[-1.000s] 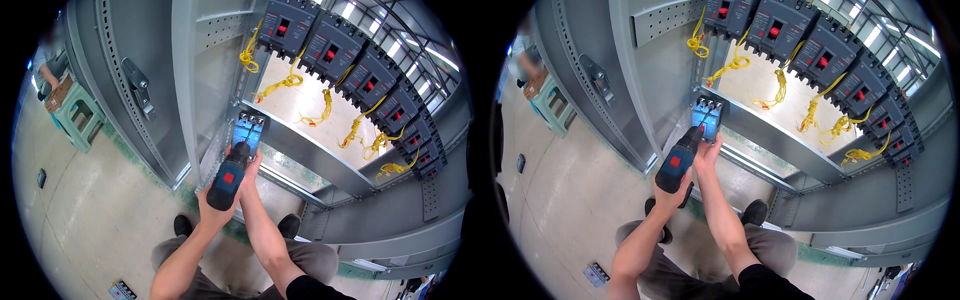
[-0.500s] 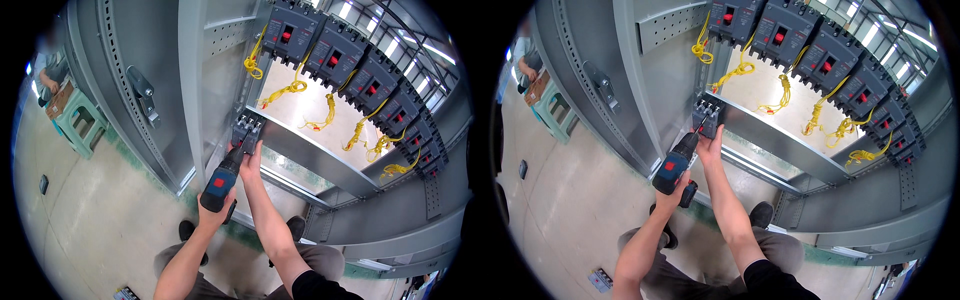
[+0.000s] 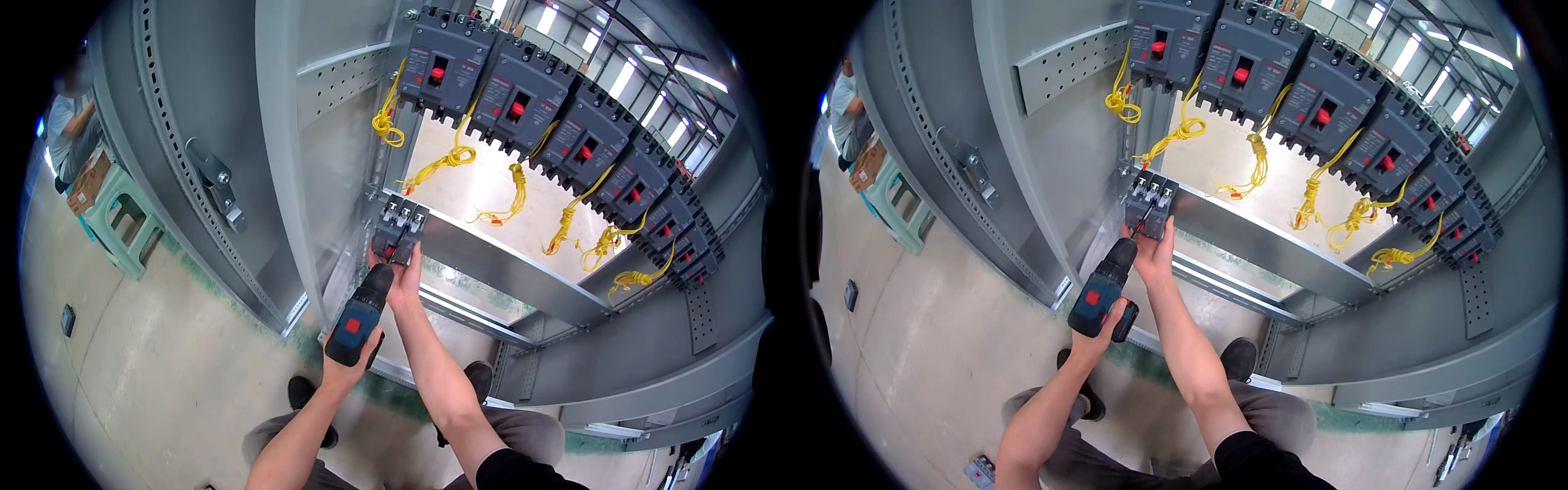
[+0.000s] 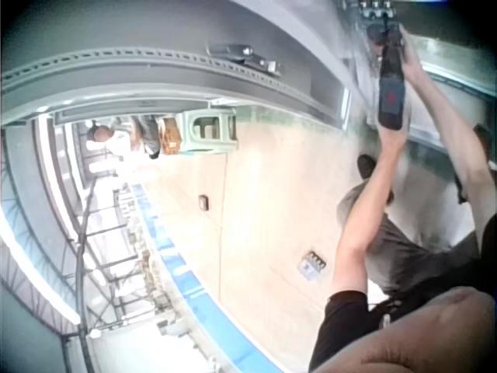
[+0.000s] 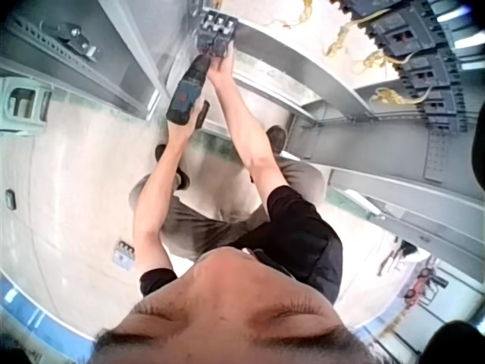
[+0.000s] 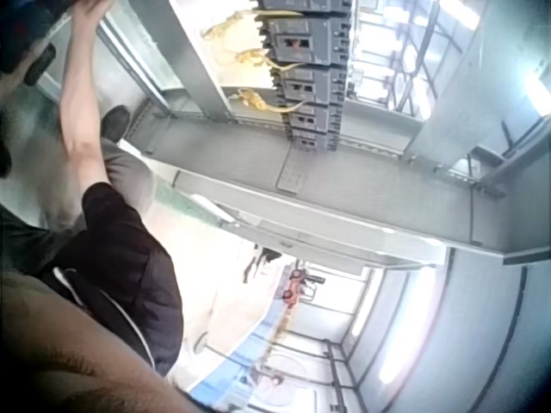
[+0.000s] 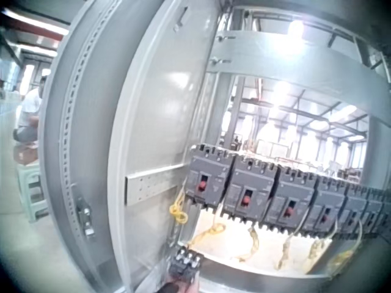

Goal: The person uses a cordless drill to mount multiple grey electrical components onto a metal rack inside a large industrial cabinet. They repeatedly pick up components, align them with the rack, and secure them with screws. The person also briefly handles a paper document on the floor.

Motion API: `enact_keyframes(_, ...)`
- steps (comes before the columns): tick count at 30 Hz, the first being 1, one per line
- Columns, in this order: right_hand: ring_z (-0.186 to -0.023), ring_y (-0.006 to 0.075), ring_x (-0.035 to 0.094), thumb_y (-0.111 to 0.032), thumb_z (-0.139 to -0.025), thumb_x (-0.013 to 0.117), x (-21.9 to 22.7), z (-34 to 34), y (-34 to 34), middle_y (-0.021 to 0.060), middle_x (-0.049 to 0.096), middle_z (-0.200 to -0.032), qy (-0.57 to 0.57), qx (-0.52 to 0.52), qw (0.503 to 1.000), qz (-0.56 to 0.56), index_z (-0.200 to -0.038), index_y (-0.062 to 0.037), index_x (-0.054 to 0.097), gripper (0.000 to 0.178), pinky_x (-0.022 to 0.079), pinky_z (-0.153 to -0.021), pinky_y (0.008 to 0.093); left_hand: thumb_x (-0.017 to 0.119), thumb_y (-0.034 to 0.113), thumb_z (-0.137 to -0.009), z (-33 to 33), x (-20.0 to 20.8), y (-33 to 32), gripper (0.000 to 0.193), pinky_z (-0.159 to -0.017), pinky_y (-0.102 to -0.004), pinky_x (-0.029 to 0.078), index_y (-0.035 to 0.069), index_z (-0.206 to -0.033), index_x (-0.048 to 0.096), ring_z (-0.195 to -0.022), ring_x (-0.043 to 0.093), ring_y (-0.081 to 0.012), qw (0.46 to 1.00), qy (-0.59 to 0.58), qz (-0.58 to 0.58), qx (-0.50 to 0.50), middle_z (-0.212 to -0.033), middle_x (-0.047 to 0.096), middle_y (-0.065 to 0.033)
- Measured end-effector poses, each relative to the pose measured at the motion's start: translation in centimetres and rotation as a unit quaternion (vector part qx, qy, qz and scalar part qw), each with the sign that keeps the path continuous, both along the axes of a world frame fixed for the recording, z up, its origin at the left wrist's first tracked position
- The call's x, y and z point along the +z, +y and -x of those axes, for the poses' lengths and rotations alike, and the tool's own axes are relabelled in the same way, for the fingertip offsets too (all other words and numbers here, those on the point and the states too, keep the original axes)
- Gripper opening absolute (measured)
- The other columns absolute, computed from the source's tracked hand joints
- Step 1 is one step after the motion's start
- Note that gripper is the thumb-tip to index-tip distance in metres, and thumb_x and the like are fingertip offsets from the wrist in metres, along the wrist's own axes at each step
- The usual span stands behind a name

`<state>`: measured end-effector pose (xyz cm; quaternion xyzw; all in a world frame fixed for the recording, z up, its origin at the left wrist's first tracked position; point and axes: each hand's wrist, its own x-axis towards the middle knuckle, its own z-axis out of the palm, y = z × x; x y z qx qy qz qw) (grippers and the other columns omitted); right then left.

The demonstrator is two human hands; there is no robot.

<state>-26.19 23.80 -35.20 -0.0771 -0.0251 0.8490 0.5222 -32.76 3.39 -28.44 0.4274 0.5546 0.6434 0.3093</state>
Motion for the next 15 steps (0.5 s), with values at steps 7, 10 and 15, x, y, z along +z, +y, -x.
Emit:
enact_keyframes(7,-0.115,0.0272,0.054,-0.057,-0.094,0.049,-0.7,-0.5,-0.4,0.0119,0.058,-0.126,-0.057,0.024,0.998,-0.029,-0.129,-0.0117,0.055,0.058,0.043,-0.103,0.0459,0.074,0.020,-0.085,-0.2,-0.9,-1.4,0.020,-0.061,-0.0295,0.048,0.002,-0.086,0.067,-0.062,0.059,-0.0121,0.997,0.062,0.027,0.023,-0.069,0.064,-0.0046)
enact_keyframes(10,-0.115,0.0272,0.054,-0.058,-0.093,0.050,-1.2,-0.5,-0.1,0.0118,0.058,-0.126,-0.052,0.027,0.998,-0.027,-0.128,-0.0113,0.055,0.059,0.042,-0.103,0.0448,0.074,0.021,-0.085,-0.1,-1.7,-1.4,0.021,-0.061,-0.0297,0.048,0.002,-0.085,0.067,-0.061,0.058,-0.0124,0.997,0.046,0.053,0.022,-0.068,0.064,-0.0048)
enact_keyframes(15,-0.108,0.0297,0.058,-0.061,-0.092,0.049,-1.3,-0.3,0.0,0.0130,0.060,-0.119,-0.068,0.012,0.997,-0.018,-0.127,-0.0107,0.056,0.061,0.048,-0.098,0.0483,0.075,0.018,-0.084,0.3,-2.0,-0.7,0.019,-0.061,-0.0292,0.048,0.001,-0.087,0.067,-0.061,0.058,-0.0125,0.997,0.075,0.007,0.021,-0.069,0.064,-0.0042)
